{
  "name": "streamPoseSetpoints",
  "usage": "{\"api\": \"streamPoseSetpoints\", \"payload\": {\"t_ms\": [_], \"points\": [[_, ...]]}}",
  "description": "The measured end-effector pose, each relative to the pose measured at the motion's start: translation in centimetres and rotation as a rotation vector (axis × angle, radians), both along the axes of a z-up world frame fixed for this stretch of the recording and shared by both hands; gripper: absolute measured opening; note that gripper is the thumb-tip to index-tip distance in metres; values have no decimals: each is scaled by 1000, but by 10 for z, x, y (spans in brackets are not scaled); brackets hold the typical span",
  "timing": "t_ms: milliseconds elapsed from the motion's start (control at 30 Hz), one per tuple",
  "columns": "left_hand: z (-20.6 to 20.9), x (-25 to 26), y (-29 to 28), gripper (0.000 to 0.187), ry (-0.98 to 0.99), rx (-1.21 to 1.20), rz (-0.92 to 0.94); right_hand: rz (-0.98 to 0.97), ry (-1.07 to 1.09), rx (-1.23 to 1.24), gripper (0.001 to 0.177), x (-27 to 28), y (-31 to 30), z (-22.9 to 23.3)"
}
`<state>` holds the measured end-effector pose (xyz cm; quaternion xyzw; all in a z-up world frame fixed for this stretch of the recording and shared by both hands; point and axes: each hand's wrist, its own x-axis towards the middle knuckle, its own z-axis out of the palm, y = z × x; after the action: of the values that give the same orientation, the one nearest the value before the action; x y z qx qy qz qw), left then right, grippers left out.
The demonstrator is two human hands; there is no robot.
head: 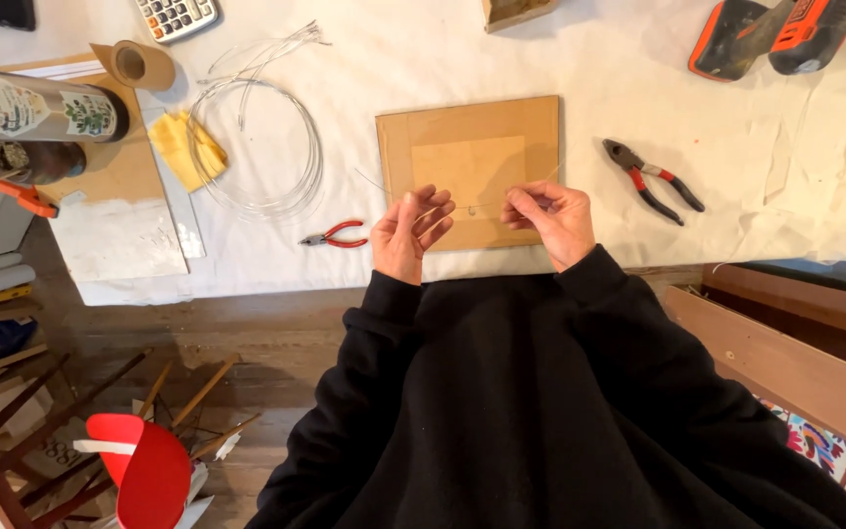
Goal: Installing a hanging wire and securing the backing of a picture frame using a power drill and pliers.
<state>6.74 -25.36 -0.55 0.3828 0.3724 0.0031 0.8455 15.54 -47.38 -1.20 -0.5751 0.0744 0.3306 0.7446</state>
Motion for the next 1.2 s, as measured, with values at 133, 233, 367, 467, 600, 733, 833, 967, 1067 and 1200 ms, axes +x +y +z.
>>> {"api": "streamPoseSetpoints", "payload": {"t_ms": [133,233,367,467,600,733,833,967,1067,1200], "points": [[-1,-3,-1,37,-12,40,-18,-16,37,-32,18,0,1,0],[-1,-4,2,37,13,80,-4,8,60,-63,18,0,-7,-2],[-10,-12,10,37,73,133,29,53,52,-94,20,2,-27,-17],[-29,-20,16,38,110,100,28,59,66,-137,21,4,-47,-29],[-52,-34,27,37,171,88,48,81,93,-230,22,1,-76,-58],[-94,-55,46,34,265,150,1,109,106,-329,22,0,-92,-84],[-112,-64,54,29,290,172,7,137,112,-365,22,-2,-96,-88],[-117,-62,62,24,320,245,19,173,105,-376,21,1,-94,-89],[-124,-62,67,27,327,299,21,204,57,-399,21,1,-90,-81],[-124,-57,71,33,285,327,53,228,18,-435,21,0,-88,-76]]}}
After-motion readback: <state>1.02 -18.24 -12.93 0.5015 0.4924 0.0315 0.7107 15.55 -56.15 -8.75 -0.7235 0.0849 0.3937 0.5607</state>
